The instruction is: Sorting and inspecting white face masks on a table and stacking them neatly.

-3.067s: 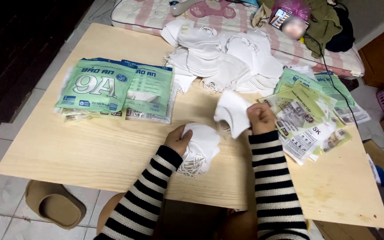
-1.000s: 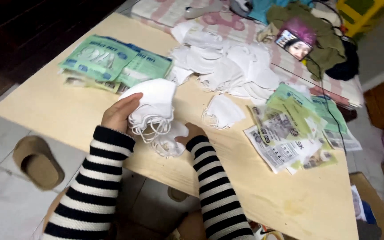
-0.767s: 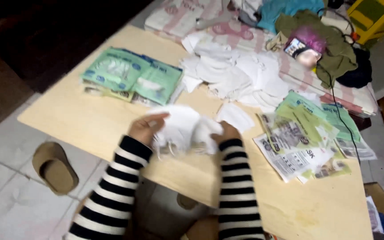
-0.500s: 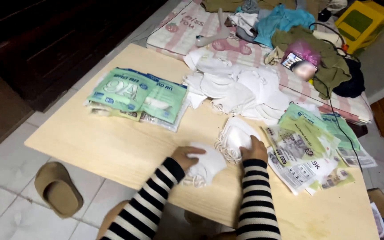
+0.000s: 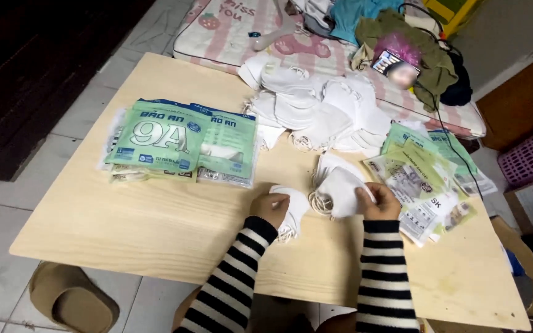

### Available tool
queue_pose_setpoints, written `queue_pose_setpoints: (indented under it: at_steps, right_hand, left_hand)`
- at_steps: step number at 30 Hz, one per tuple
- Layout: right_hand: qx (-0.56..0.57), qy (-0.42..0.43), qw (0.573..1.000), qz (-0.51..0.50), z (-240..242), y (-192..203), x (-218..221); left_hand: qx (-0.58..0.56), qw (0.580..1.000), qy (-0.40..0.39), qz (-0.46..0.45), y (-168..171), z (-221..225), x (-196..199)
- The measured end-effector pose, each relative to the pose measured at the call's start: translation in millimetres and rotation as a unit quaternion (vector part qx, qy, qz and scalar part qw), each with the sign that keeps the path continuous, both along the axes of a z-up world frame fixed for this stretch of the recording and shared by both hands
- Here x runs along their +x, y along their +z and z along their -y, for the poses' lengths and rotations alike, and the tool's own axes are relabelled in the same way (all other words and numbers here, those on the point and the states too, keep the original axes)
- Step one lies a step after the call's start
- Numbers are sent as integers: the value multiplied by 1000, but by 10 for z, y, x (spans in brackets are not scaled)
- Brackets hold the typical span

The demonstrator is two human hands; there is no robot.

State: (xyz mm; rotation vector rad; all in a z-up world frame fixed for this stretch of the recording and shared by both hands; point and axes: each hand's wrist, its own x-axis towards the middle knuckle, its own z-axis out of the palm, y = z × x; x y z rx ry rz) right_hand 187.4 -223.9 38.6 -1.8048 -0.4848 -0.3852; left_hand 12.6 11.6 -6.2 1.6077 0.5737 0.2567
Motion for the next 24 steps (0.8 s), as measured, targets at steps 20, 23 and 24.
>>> queue_pose_setpoints:
  at_steps: [20,23,24]
  right_hand:
    - [40,270,925,-265,-380,-584,-126]
    - [8,253,938,-235,-315,-594,-95]
    - [-5,238,948,-211,-314,-577,-90]
  left_hand:
    - [-165,981,-102,11,-78,-45,16]
    - [-184,980,-78,2,-640,-15,147]
    - [-203,978,-53,4,-848,-28,212]
